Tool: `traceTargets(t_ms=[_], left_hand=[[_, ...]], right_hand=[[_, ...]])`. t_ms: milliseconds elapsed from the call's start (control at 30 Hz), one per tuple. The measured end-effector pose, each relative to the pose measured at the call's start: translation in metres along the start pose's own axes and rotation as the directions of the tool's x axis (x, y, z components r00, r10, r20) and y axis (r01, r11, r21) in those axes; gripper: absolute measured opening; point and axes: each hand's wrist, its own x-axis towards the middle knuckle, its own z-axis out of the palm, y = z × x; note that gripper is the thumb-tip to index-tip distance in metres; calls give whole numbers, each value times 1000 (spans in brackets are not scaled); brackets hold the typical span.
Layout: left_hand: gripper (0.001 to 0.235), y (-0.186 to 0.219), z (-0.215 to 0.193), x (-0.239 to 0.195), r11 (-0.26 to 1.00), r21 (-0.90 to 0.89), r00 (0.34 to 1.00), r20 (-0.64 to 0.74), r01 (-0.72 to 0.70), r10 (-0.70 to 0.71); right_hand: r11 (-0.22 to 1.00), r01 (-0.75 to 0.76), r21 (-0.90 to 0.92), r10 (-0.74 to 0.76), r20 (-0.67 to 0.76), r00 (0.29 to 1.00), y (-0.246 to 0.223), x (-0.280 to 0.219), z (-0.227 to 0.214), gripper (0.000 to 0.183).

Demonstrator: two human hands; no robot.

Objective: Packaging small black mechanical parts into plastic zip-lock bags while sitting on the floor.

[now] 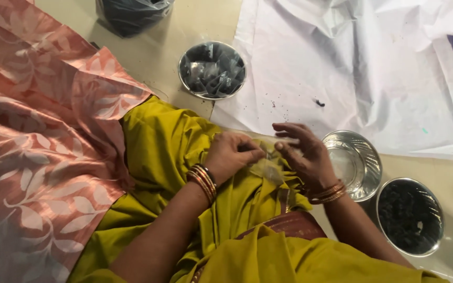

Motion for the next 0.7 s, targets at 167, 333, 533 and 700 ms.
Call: traceTargets(t_ms=[167,333,533,700], left_hand=[[19,9,7,-3,969,245,999,38,-41,33],[23,11,7,-8,954,294,997,66,-65,48],[36,27,5,-8,978,181,990,119,-102,81],[32,38,3,-13,970,235,985,145,56,-92]], right_hand=[[862,368,-350,-315,199,928,-5,5,-13,28],[746,362,-559,-215,312,925,3,5,-8,8],[950,138,-279,-110,115,987,-5,1,-16,9],[896,210,-392,-205,54,977,-5,2,-8,21]])
